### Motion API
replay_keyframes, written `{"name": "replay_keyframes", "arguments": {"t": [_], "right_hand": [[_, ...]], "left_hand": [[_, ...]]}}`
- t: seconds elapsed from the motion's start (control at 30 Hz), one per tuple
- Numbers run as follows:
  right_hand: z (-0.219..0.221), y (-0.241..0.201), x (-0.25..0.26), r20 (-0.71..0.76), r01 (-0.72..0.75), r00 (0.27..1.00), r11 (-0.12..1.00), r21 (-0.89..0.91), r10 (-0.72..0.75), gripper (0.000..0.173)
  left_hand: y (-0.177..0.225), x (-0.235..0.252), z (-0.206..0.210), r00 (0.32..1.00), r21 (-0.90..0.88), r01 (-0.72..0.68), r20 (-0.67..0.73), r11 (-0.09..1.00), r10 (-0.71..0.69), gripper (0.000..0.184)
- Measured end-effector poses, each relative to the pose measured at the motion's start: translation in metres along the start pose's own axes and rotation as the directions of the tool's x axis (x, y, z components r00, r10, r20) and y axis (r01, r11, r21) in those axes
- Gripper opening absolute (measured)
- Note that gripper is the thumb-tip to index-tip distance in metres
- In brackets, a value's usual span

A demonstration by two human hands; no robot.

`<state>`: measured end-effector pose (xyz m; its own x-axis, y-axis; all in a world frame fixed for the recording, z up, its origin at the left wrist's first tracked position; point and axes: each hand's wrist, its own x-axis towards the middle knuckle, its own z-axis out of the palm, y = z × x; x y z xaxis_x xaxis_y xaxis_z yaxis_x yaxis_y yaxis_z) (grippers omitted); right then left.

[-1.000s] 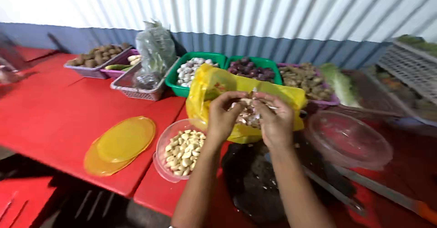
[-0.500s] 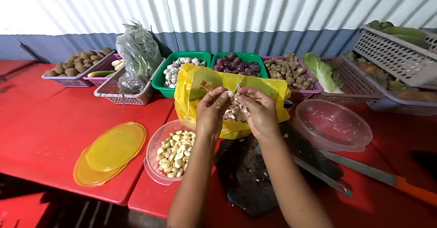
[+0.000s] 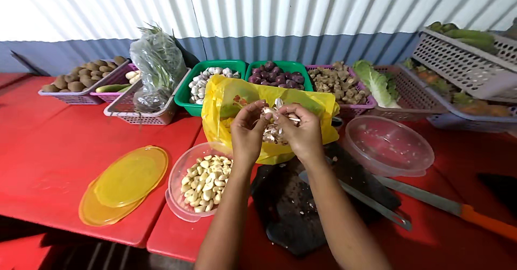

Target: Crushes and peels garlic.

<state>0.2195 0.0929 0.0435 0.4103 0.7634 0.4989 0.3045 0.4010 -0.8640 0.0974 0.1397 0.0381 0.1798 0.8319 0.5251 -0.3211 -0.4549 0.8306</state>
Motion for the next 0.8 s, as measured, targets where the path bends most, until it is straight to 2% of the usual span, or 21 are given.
{"name": "replay_keyframes", "arguments": {"t": [0.17,0.4,0.67,0.73,0.8], "right_hand": [[-0.011,0.009,0.007,0.116,-0.046,0.992,0.999,-0.009,0.047,0.006],[-0.004,0.017,0.008,0.106,0.079,0.992,0.981,-0.176,-0.061,0.006],[-0.009,0.014,0.01,0.088,0.024,0.996,0.988,-0.155,-0.01,0.01],[-0.014,0.011,0.011,0.071,0.052,0.997,0.981,-0.185,-0.039,0.008],[-0.018,0.009,0.011,0.068,0.104,0.994,0.963,-0.25,-0.09,0.005]], "left_hand": [[-0.003,0.001,-0.003,0.996,0.06,-0.017,0.086,0.998,0.012,0.032],[-0.012,0.0,0.002,1.0,0.101,-0.005,0.03,0.995,0.002,0.025],[-0.02,-0.001,0.005,0.997,0.199,-0.072,0.036,0.977,0.067,0.029],[-0.021,0.0,0.004,0.999,0.133,-0.001,0.05,0.991,-0.005,0.033],[-0.019,0.001,0.005,0.99,0.011,0.135,0.04,0.991,-0.136,0.033]]}}
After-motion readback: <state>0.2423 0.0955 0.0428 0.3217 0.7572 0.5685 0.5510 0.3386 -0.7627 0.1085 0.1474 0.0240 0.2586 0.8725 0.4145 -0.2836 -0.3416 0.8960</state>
